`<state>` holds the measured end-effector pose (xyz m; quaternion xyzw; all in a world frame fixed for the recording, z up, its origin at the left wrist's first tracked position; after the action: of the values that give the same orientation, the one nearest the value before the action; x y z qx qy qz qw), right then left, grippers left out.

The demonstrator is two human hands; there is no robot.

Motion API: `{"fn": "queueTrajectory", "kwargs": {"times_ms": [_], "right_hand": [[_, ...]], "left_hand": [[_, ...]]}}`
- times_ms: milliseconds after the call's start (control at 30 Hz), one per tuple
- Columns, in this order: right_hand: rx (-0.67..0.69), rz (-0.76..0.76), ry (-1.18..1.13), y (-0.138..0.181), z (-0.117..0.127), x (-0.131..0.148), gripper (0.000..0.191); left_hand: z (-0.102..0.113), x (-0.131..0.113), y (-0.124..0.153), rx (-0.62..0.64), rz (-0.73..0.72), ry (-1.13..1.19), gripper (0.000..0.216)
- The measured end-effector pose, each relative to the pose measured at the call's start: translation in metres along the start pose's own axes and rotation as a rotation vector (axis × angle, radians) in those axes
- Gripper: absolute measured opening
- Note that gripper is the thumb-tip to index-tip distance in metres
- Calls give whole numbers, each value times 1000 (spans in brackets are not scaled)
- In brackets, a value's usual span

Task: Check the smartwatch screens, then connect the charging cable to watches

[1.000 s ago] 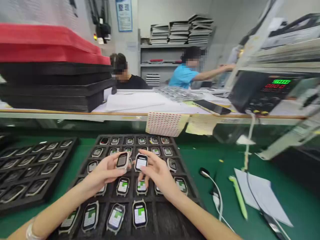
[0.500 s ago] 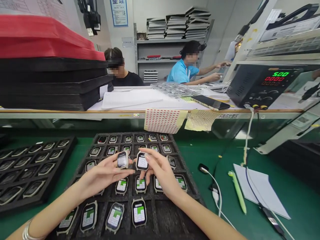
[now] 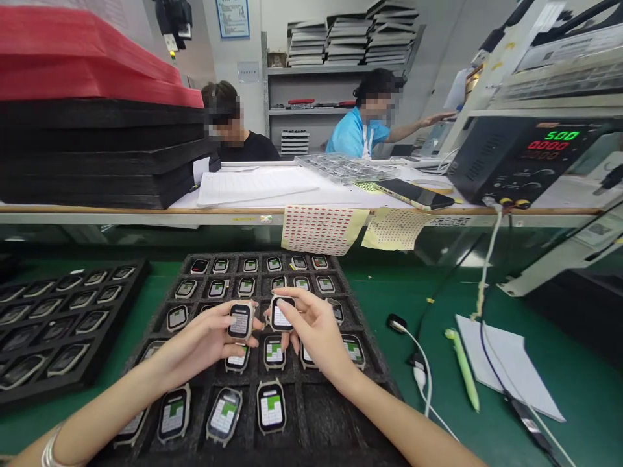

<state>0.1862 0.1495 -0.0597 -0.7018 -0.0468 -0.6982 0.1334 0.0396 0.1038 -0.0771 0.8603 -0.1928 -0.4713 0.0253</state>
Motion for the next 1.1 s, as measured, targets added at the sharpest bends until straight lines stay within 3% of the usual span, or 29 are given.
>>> {"fn": "queueTrajectory", "kwargs": {"times_ms": [500, 733, 1100], "right_hand": [[86, 20, -12, 9, -8, 6, 31], [43, 41, 3, 10, -7, 5, 27], [109, 29, -78, 13, -10, 7, 31]], "left_hand": [[11, -8, -4, -150, -185, -231, 43], [1, -7, 2, -65, -109, -20, 45], [4, -3, 3, -47, -116, -56, 47]]}}
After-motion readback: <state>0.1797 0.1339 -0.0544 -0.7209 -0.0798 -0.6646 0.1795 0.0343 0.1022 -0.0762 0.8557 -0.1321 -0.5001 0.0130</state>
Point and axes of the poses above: each hand's wrist, its own y-axis away from the middle knuckle, its own z-axis out of the back of the hand, x = y × z, the point moved 7 cm from there along -y, towards the middle knuckle, and after that the axes turned 7 degrees about -x, right-handed, at the moved point
